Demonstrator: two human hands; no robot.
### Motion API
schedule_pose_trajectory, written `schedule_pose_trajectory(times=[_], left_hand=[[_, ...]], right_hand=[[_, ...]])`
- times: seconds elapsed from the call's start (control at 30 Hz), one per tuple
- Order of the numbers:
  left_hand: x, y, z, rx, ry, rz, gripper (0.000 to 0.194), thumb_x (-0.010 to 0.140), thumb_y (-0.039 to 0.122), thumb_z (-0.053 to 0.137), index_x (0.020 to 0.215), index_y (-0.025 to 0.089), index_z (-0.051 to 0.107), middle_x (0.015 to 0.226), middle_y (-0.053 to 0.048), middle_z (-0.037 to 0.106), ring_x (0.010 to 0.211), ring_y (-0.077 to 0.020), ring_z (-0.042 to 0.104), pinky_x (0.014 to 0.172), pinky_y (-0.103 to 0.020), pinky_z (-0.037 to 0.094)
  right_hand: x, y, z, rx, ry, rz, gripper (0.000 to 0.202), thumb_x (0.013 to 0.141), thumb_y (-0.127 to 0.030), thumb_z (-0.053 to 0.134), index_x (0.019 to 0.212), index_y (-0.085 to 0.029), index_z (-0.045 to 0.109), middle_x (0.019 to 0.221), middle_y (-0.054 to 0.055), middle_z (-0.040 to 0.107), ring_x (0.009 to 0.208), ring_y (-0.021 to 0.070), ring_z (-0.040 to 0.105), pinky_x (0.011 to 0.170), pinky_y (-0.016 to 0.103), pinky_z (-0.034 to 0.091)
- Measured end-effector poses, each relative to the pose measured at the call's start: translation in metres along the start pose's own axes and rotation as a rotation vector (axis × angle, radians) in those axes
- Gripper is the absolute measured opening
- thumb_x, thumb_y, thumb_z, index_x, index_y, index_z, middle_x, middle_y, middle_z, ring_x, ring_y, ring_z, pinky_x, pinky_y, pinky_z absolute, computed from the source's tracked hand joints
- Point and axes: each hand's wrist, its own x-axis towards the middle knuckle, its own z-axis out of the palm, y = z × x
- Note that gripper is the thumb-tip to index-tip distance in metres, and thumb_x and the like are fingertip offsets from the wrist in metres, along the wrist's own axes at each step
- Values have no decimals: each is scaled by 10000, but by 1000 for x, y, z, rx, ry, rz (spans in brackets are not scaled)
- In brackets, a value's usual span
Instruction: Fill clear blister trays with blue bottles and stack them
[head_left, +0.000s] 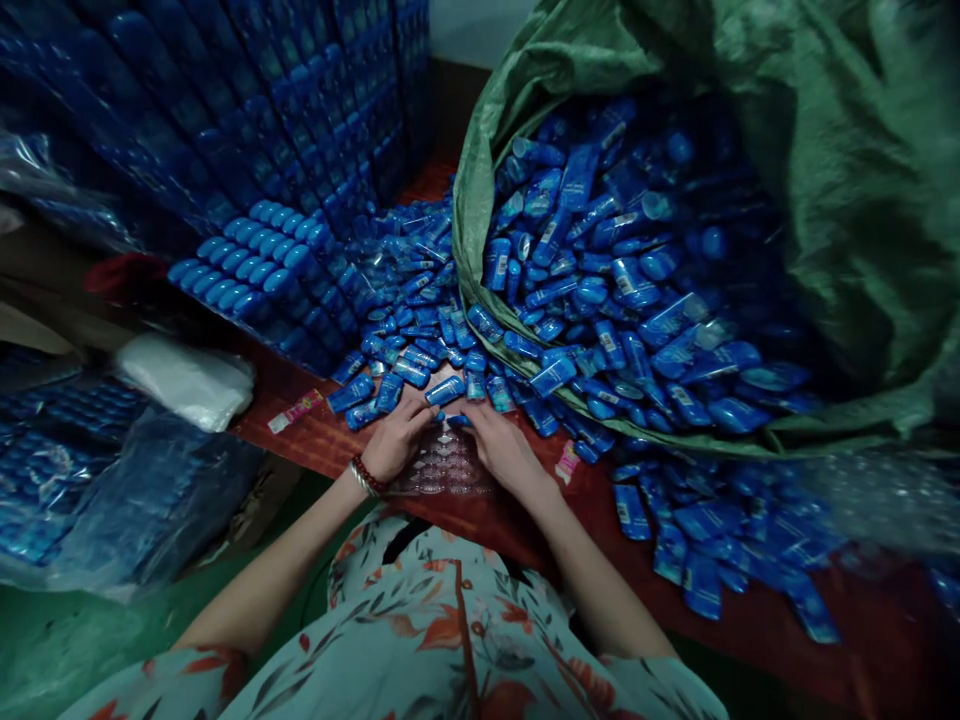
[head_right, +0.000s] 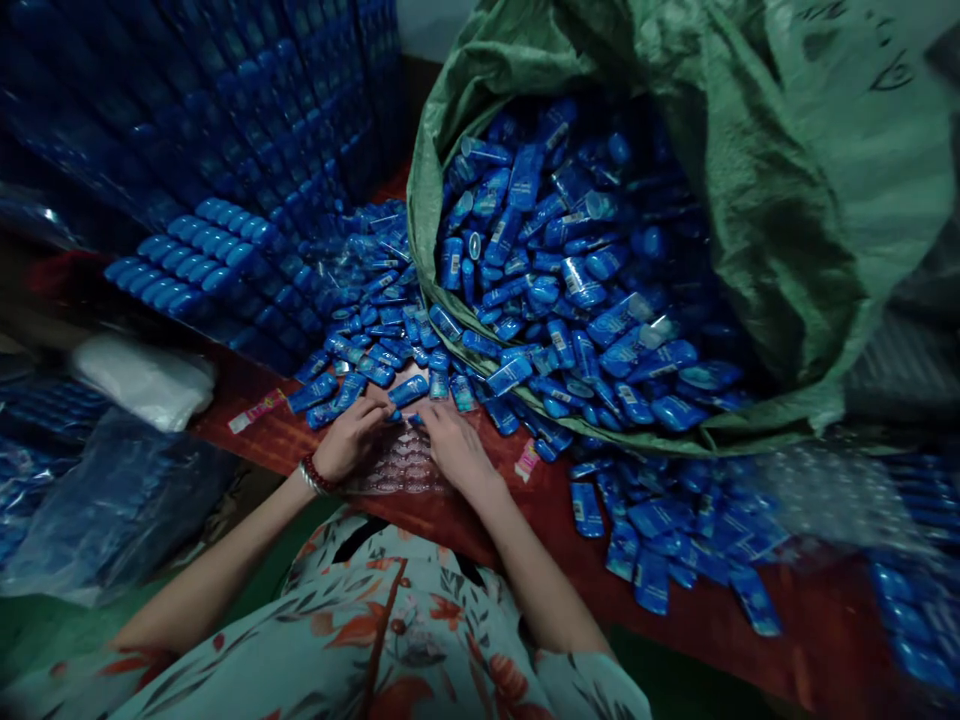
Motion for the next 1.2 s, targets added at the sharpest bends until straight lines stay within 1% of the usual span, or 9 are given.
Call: schedule_pose_trajectory(times=[0.33, 0.47, 0.57, 0.63, 0.77, 0.93, 1.0, 1.1, 1.2], left_hand=[[4, 5, 2, -36, -28, 5, 289, 897, 124, 377, 1119, 157, 559, 1041, -110, 594, 963, -195, 550, 796, -328, 490], [15, -1, -11, -100, -45, -118, 237, 906, 300, 449, 1044, 182, 601, 1013, -84, 618, 958, -205, 562, 830, -348, 464], [38, -9, -15, -134, 1, -259, 283, 932, 332, 384, 1015, 165, 596, 993, -83, 630, 936, -183, 585, 835, -315, 458], [58, -16, -12, -9, -156, -297, 285, 915, 354, 422, 1023, 153, 593, 990, -93, 639, 932, -195, 596, 822, -309, 459], [95, -23, 4, 229, -522, -277, 324, 738, 344, 671, 992, 150, 617, 931, -113, 658, 902, -268, 617, 774, -343, 465], [106, -24, 10, 212, -564, -220, 299, 658, 231, 715, 932, 170, 612, 898, -74, 659, 877, -247, 622, 784, -325, 460], [97, -25, 0, 167, -491, -212, 256, 722, 213, 653, 966, 168, 588, 986, -86, 638, 918, -230, 607, 806, -323, 457], [69, -24, -23, -106, -158, -290, 205, 797, 256, 587, 976, 164, 547, 959, -68, 620, 890, -199, 598, 798, -321, 473], [31, -16, -41, -469, 162, -459, 335, 781, 332, 623, 1052, 183, 494, 930, -33, 607, 841, -169, 607, 758, -300, 499]], right_hand=[[25, -23, -2, -432, -169, 1, 286, 890, -63, 339, 1079, -118, 547, 984, 130, 613, 882, 220, 592, 774, 341, 438], [-2, -5, -2, -220, -24, -2, 304, 927, -262, 411, 1213, -196, 488, 1103, 80, 611, 1007, 202, 562, 834, 321, 428], [-27, 18, -3, -188, 236, 221, 327, 948, -324, 343, 1188, -190, 520, 1063, 88, 618, 969, 203, 555, 824, 320, 420], [-35, 32, -3, -311, 330, 431, 333, 944, -303, 336, 1158, -149, 540, 1012, 118, 614, 920, 230, 542, 782, 339, 414], [-28, 45, 0, -518, 177, 583, 283, 895, -285, 438, 1071, -103, 564, 956, 159, 586, 924, 283, 499, 710, 362, 401], [-37, 51, 13, -457, 186, 483, 359, 879, -168, 400, 1228, -138, 480, 1022, 149, 561, 952, 271, 502, 744, 379, 417], [-53, 52, 17, -276, 314, 447, 349, 899, -162, 346, 1221, -144, 480, 1041, 140, 571, 973, 252, 520, 801, 389, 429], [-79, 38, 22, 113, 502, 440, 308, 916, -270, 391, 1195, -170, 472, 1045, 102, 600, 934, 206, 575, 810, 347, 466], [-92, 1, 29, 434, 367, 349, 279, 880, -318, 500, 1139, -214, 497, 942, 36, 635, 773, 151, 615, 697, 264, 502]])
